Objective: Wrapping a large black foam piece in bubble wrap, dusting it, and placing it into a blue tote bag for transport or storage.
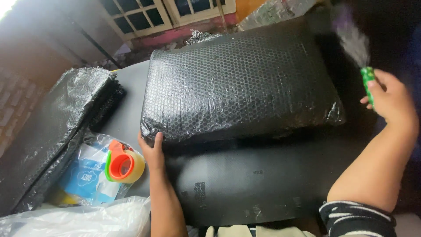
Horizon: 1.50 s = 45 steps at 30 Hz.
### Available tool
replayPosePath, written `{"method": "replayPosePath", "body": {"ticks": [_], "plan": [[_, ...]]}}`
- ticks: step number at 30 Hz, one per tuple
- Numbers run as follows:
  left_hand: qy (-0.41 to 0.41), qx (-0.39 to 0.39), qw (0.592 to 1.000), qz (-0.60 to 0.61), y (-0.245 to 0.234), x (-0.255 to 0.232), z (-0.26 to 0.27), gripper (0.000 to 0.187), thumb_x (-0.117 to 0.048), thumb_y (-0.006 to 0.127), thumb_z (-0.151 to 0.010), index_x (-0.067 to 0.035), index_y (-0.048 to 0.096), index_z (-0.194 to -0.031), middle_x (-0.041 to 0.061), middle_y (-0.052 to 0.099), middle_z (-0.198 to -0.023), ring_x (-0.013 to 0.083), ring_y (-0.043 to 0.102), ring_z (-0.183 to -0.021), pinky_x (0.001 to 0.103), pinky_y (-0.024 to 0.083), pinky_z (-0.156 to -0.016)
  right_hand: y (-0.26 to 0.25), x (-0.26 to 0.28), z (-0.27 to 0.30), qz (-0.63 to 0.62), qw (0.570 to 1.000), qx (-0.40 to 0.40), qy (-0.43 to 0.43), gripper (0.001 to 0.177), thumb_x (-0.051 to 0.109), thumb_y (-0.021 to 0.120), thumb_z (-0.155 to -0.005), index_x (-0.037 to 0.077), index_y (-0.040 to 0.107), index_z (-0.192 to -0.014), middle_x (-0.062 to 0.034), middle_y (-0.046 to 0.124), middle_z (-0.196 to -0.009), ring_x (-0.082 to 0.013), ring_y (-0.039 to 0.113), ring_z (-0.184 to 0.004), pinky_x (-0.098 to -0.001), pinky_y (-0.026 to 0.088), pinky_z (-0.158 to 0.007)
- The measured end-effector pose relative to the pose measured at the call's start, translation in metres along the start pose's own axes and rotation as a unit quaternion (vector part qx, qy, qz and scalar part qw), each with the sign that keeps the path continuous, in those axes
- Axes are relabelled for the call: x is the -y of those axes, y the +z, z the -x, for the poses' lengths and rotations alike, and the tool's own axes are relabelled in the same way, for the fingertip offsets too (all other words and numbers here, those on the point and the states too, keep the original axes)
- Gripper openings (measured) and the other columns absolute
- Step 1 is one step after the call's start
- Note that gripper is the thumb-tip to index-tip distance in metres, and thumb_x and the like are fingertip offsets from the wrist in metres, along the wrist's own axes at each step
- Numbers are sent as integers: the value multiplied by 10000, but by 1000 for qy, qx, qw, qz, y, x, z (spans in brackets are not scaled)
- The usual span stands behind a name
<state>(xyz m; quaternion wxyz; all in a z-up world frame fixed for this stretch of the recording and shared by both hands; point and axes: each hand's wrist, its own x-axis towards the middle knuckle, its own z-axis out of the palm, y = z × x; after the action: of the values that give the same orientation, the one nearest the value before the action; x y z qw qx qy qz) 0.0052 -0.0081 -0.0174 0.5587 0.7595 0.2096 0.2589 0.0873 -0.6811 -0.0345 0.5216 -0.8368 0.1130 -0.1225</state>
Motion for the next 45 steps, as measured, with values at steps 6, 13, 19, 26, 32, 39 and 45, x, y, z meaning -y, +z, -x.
{"method": "replayPosePath", "body": {"ticks": [6, 13, 19, 26, 32, 39, 45], "plan": [[-18, -5, 1000, 5, 4, -12, 10, 902, -461, 688, -809, -114, 331, -1562, 119, 481, -1529, 262, 485, -1396, 414, 373, -1154, 62, 139, 60, -61, 979, 73, -180, 526, -11, 654, -969, 89, 544, -1474, -132, 620, -1330, -216, 621, -970, -331, 492, -791], [-3, -20, 1000, 6, 8, 3, 10, 809, -515, 787, -904, -212, 412, -1554, 230, 521, -1472, 398, 497, -1379, 546, 379, -1154, 120, 201, 96, -102, 944, 135, -284, 212, 36, 808, -867, 73, 808, -1076, -103, 793, -1003, -141, 705, -923, -324, 566, -847], [-11, -20, 1000, -5, 10, -4, 12, 817, -515, 781, -904, -216, 400, -1563, 245, 533, -1452, 416, 505, -1368, 565, 383, -1144, 171, 145, 61, 63, 915, -93, -388, 140, 141, 795, -1020, 80, 799, -1147, -112, 786, -1033, -296, 752, -934, -365, 588, -800], [-8, -10, 1000, -7, 5, -10, 14, 835, -486, 788, -889, -190, 396, -1564, 293, 516, -1454, 461, 481, -1377, 590, 367, -1146, 132, 186, 89, -68, 947, 67, -306, 145, 121, 772, -964, 64, 803, -1094, -132, 778, -951, -161, 704, -933, -335, 562, -770], [-15, -7, 1000, -5, 6, -6, 12, 827, -512, 792, -885, -217, 408, -1556, 267, 528, -1457, 437, 494, -1376, 579, 371, -1146, 133, 188, 86, -38, 943, 47, -327, 112, 64, 740, -979, 17, 798, -1062, -209, 760, -937, -369, 737, -895, -432, 562, -756], [-10, -8, 1000, -18, 5, -11, 13, 833, -507, 784, -893, -202, 394, -1563, 303, 520, -1454, 475, 489, -1368, 595, 369, -1142, 131, 186, 86, -19, 932, -25, -362, 120, 105, 745, -1028, 45, 803, -1114, -166, 759, -918, -292, 720, -804, -376, 554, -711], [-15, -2, 1000, -22, 5, -5, 10, 827, -510, 768, -900, -211, 382, -1567, 296, 511, -1464, 473, 472, -1383, 593, 357, -1151, 125, 202, 101, -70, 950, 114, -282, 157, 96, 747, -928, 67, 810, -1069, -139, 780, -851, -170, 691, -813, -355, 554, -713]]}}
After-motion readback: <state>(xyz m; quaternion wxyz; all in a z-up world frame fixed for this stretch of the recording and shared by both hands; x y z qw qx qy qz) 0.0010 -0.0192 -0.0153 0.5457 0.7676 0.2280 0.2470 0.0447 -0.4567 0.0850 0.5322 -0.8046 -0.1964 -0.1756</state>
